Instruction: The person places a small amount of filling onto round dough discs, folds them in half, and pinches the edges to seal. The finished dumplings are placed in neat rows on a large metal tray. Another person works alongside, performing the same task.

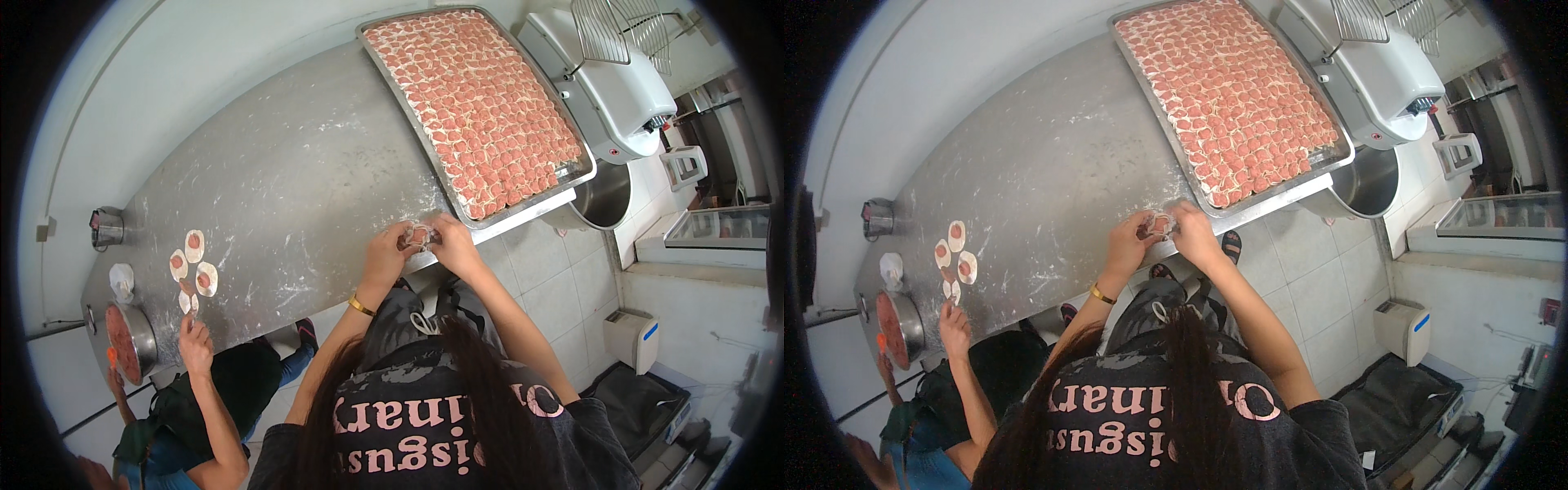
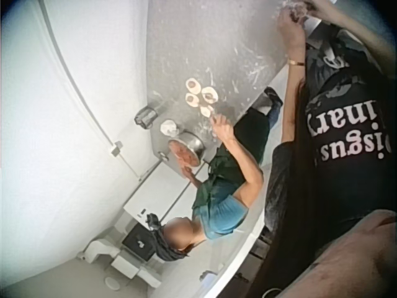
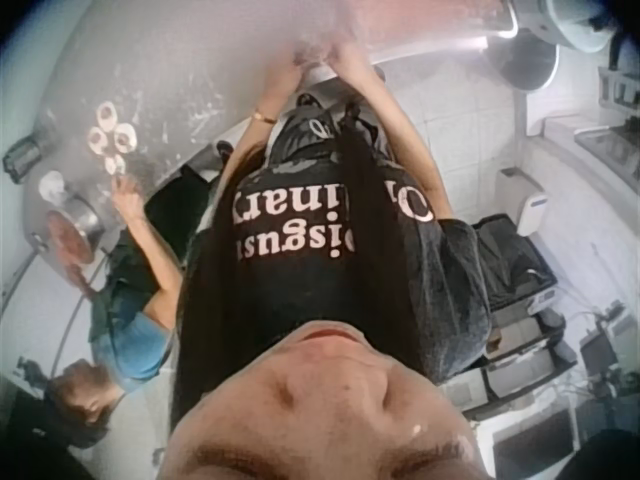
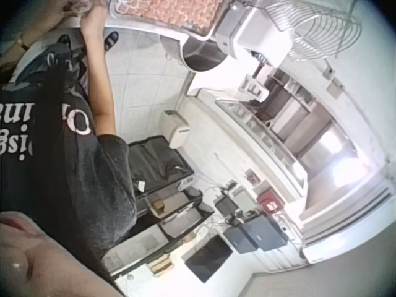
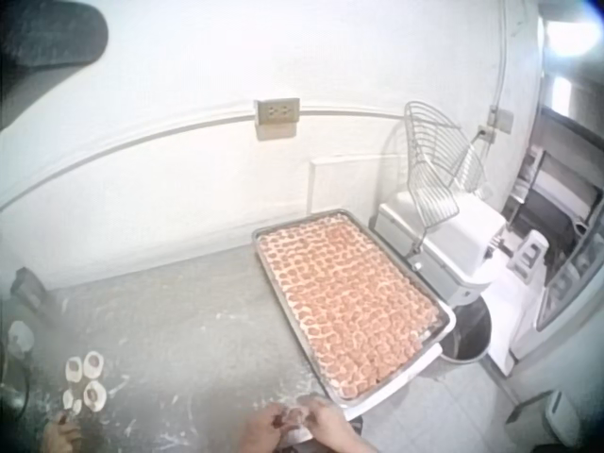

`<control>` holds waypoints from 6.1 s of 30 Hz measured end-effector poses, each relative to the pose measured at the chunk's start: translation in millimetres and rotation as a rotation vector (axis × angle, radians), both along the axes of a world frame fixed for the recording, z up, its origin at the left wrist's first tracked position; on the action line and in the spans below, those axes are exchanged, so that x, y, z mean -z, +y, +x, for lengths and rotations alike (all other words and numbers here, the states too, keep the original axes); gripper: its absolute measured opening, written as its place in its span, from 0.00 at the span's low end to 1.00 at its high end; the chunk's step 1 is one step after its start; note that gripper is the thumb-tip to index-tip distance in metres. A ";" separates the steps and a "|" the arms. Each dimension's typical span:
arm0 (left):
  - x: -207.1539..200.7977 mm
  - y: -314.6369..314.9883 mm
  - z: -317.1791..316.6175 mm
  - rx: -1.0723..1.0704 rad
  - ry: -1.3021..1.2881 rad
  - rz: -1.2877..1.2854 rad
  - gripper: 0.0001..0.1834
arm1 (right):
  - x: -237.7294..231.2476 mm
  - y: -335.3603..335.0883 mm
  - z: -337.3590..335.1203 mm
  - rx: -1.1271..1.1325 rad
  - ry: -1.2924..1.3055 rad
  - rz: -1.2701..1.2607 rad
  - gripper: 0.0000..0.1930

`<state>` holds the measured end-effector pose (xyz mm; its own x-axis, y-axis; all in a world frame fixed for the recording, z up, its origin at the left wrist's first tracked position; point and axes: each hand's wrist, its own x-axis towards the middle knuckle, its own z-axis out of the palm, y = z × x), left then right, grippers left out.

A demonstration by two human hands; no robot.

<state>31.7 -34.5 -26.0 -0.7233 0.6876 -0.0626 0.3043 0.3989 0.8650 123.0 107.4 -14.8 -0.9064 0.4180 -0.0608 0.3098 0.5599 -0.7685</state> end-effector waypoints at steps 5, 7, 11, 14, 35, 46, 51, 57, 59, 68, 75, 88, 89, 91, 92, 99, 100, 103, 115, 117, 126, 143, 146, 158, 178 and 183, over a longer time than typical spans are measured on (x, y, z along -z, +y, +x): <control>5.8 -1.1 -5.4 0.079 -0.091 0.073 0.19 | 0.5 -0.1 -4.6 -0.023 0.159 0.097 0.17; 6.5 0.2 -9.0 0.082 -0.128 0.048 0.18 | 0.5 1.4 -5.1 -0.051 0.190 0.074 0.17; 3.4 3.2 -13.5 0.102 -0.096 0.006 0.16 | -1.4 4.5 -0.7 -0.039 0.162 0.069 0.16; -0.3 6.3 -16.5 0.172 -0.016 -0.053 0.16 | -0.8 3.8 -2.9 -0.037 0.137 0.099 0.16; -2.7 7.9 -18.8 0.147 -0.064 0.001 0.16 | -10.4 3.3 -10.7 -0.087 0.090 0.099 0.19; 0.6 6.1 -22.1 0.193 0.083 -0.098 0.16 | -9.0 4.1 -10.7 -0.109 0.135 0.118 0.20; 5.0 2.4 -22.1 0.151 0.042 -0.020 0.16 | -7.1 5.7 -8.1 -0.126 0.131 0.114 0.15; -0.1 0.9 -18.8 0.130 -0.055 -0.037 0.14 | -0.3 -0.3 -16.5 -0.194 0.048 0.188 0.08; -4.1 -3.9 -19.3 0.109 -0.153 -0.019 0.11 | -4.1 0.5 -17.0 -0.199 -0.017 0.128 0.07; -18.8 -16.6 -46.0 -0.126 -0.229 0.008 0.10 | -57.2 149.8 56.0 0.331 0.401 -0.216 0.16; -75.9 98.4 -32.5 0.295 0.409 0.025 0.18 | -66.5 278.1 112.8 0.715 0.108 -0.038 0.19; -41.0 344.8 31.1 0.859 1.055 0.000 0.12 | -32.6 304.3 116.6 0.579 0.184 -0.043 0.17; -39.1 347.4 31.4 0.884 1.067 -0.024 0.11 | -32.4 304.7 116.4 0.570 0.162 -0.028 0.17; -38.1 350.5 32.7 0.909 1.066 -0.067 0.09 | -32.8 303.9 115.4 0.555 0.110 -0.017 0.16; -39.0 351.3 33.1 0.923 1.062 -0.098 0.09 | -33.1 302.8 113.4 0.559 0.107 0.008 0.16; -46.5 347.0 33.3 0.867 0.953 -0.045 0.08 | -29.4 282.7 88.6 0.536 -0.006 0.266 0.11; -46.9 345.7 33.0 0.866 0.937 -0.065 0.08 | -28.7 279.4 85.7 0.532 -0.023 0.297 0.11; -47.3 341.1 31.1 0.838 0.908 -0.067 0.08 | -26.7 271.3 76.9 0.527 -0.123 0.386 0.12; -71.2 314.7 24.6 0.689 0.767 -0.068 0.10 | -7.2 268.8 65.1 0.586 -0.111 0.275 0.19; -77.6 300.3 18.1 0.623 0.736 -0.084 0.12 | -5.6 268.0 65.2 0.608 -0.068 0.246 0.20; -70.2 189.0 -22.4 0.339 0.553 -0.120 0.16 | -3.5 266.8 67.0 0.620 -0.019 0.218 0.20; 8.1 -156.8 -74.3 -1.257 0.390 -0.325 0.11 | 19.7 305.6 84.3 0.451 -0.142 0.253 0.18; 33.8 -235.3 -93.3 -1.483 0.462 -0.470 0.10 | 16.2 310.2 84.8 0.415 -0.110 0.176 0.15; 39.4 -332.7 -168.9 -1.601 0.236 -0.489 0.13 | 22.2 322.1 92.8 0.386 -0.104 0.185 0.08; 25.0 -196.1 -147.4 -0.487 -0.882 1.390 0.24 | -50.6 171.5 28.1 0.486 0.345 -0.103 0.10; -2.9 -29.4 -72.4 -0.406 -1.068 0.999 0.21 | -37.3 36.0 -37.4 0.139 0.215 -0.969 0.14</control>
